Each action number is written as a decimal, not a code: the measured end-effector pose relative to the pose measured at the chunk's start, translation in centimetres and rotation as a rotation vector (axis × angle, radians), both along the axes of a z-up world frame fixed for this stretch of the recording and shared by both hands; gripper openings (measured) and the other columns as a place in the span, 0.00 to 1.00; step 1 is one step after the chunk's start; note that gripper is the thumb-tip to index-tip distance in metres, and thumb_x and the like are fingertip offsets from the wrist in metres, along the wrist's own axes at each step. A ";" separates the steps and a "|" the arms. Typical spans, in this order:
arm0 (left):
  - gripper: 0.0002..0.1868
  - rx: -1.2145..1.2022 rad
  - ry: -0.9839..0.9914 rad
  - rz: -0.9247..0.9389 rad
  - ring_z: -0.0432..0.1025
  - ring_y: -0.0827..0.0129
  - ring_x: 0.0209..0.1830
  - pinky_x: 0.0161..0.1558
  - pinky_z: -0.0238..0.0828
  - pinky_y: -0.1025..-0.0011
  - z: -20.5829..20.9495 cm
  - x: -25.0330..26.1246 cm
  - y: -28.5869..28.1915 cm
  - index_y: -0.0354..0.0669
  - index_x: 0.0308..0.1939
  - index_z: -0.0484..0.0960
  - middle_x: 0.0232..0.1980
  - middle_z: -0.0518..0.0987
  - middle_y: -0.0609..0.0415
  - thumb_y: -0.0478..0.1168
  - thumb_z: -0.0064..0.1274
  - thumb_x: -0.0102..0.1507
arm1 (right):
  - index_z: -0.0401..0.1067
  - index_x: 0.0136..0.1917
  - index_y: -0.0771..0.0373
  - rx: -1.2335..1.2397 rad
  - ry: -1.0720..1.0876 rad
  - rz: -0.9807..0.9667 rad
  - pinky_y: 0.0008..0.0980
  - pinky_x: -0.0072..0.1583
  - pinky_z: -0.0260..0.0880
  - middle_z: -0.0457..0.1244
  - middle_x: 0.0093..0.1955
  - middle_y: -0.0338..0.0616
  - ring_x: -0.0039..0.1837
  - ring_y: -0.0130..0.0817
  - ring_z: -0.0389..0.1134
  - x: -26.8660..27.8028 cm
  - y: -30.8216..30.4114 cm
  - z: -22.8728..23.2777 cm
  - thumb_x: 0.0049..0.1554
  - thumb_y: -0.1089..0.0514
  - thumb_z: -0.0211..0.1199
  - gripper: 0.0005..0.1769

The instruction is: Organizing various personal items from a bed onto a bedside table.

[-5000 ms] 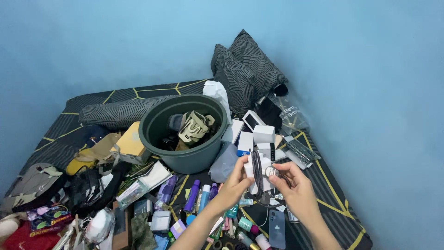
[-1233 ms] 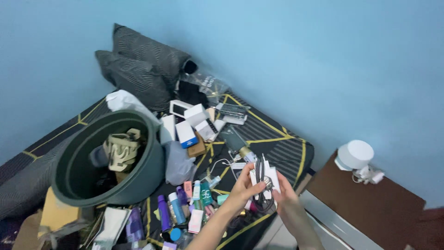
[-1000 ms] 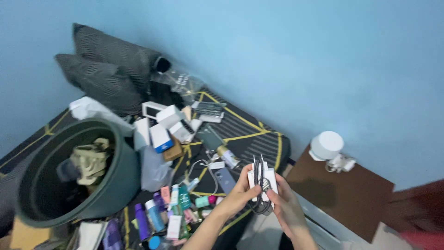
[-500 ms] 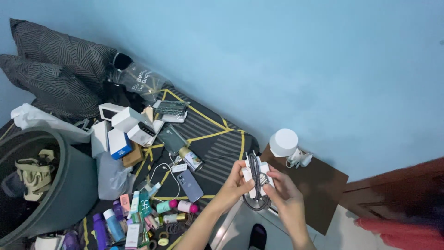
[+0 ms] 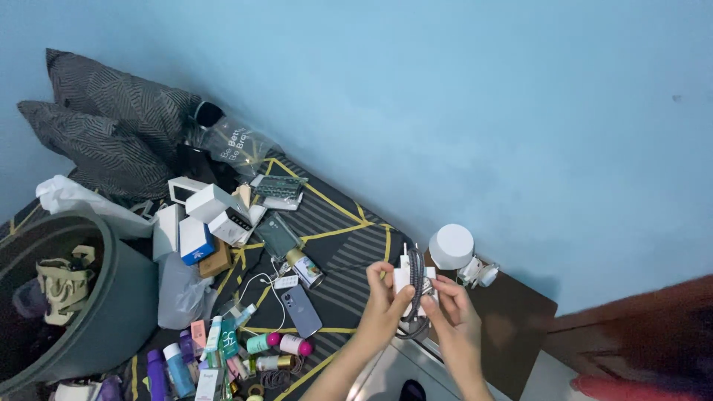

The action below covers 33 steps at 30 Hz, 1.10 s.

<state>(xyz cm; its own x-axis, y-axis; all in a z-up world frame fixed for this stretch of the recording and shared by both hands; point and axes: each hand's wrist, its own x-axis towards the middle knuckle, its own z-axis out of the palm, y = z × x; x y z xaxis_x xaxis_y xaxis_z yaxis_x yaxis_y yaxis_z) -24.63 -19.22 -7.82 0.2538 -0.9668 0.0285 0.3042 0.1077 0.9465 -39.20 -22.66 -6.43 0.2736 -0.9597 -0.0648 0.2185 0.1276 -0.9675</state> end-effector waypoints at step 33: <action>0.15 -0.147 -0.641 0.243 0.74 0.51 0.59 0.58 0.71 0.64 8.4 -0.3 1.5 0.37 0.48 0.73 0.65 0.71 0.40 0.38 0.60 0.62 | 0.70 0.59 0.71 0.029 -0.113 -0.063 0.30 0.61 0.70 0.63 0.68 0.49 0.63 0.31 0.68 0.9 -0.8 1.0 0.58 0.66 0.61 0.15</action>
